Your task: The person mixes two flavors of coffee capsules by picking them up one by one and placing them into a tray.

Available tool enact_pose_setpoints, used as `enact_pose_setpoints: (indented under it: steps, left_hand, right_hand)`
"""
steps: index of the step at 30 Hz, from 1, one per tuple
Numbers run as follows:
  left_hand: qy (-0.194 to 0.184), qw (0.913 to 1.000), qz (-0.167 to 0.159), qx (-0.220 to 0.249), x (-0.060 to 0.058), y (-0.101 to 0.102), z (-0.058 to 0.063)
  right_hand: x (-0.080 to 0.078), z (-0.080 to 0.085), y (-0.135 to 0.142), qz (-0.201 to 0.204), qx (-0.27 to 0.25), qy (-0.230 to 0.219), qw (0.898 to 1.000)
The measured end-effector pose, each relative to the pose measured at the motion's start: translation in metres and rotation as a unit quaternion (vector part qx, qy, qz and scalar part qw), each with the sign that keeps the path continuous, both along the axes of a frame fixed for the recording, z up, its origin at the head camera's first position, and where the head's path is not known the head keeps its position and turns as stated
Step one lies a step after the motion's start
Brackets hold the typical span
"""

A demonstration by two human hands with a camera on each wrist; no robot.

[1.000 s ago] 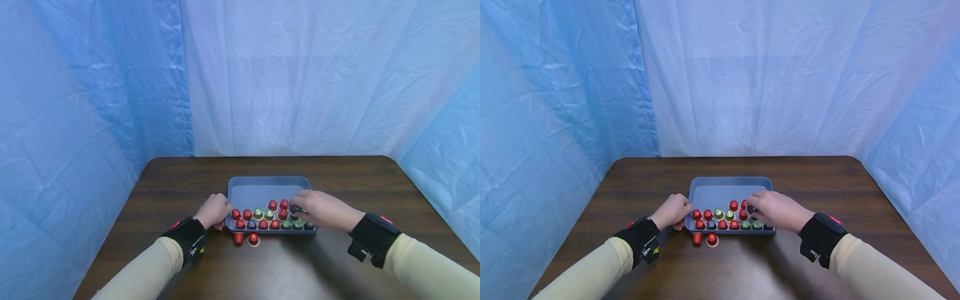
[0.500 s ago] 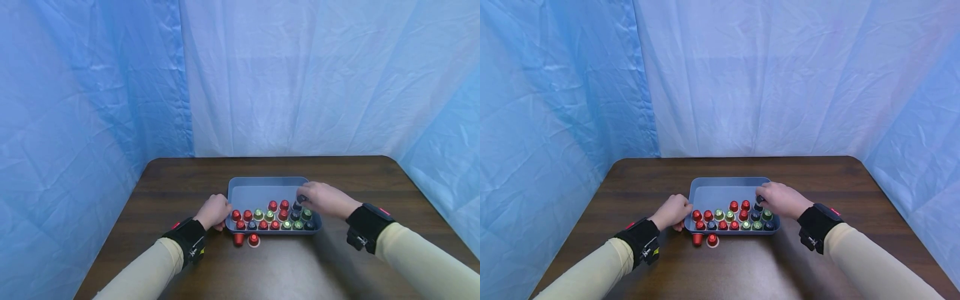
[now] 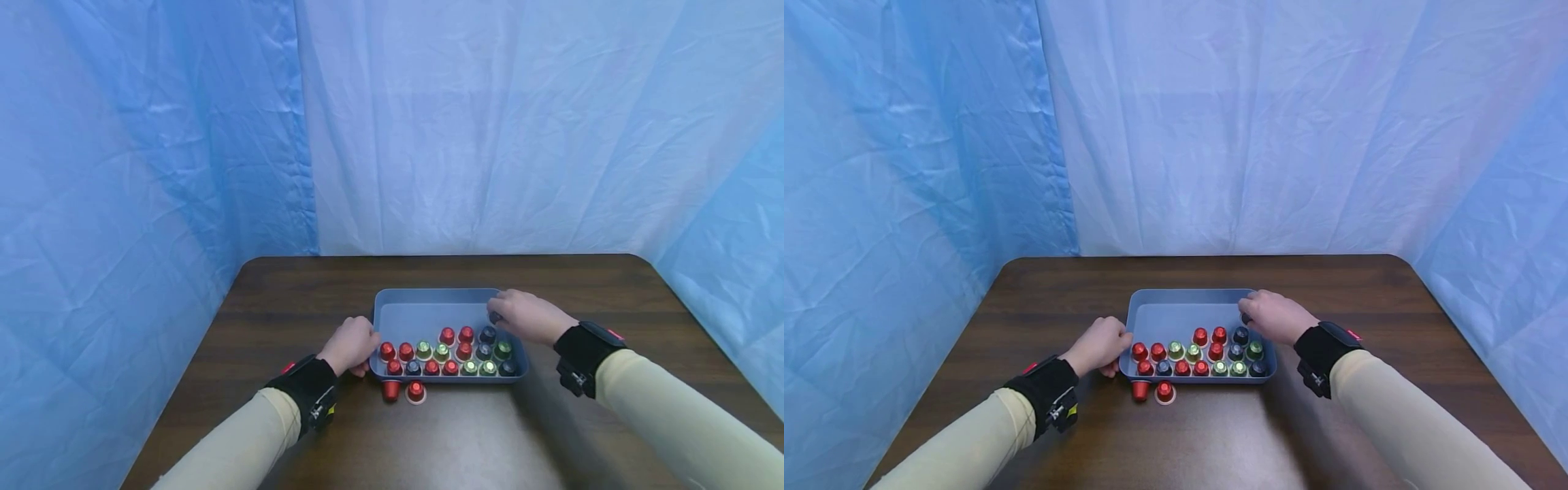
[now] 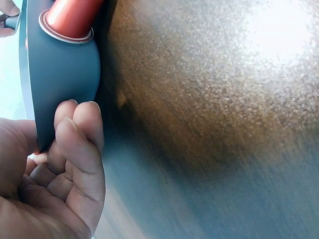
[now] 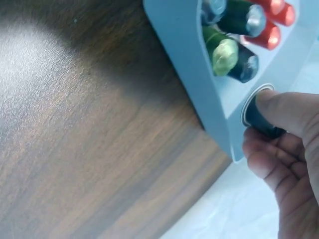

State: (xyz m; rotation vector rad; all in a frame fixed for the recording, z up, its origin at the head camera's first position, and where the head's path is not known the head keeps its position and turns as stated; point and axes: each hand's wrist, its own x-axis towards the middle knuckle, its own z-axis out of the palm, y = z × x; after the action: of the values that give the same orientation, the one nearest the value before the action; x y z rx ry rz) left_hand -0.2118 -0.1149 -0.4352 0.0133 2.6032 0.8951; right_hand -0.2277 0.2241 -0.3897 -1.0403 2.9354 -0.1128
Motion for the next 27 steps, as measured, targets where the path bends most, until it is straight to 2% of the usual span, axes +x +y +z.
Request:
enact_pose_setpoints:
  steps: [6,14,20,27]
  left_hand:
    - [0.001,1.0,0.0,-0.002,0.0,0.0,0.0]
    - [-0.001,1.0,0.004,-0.005,-0.001,0.0,-0.002]
    - [0.001,1.0,0.004,-0.007,-0.001,0.0,-0.002]
    - [0.002,1.0,0.005,-0.007,-0.001,0.001,-0.003]
  right_hand:
    - [-0.007,-0.01,0.0,-0.003,0.019,0.002,1.0]
    - [-0.013,-0.022,0.001,-0.002,0.073,0.029,0.997]
    - [-0.013,-0.027,0.001,0.006,0.073,0.019,0.997]
    - [-0.012,-0.026,0.001,0.029,0.066,0.026,0.997]
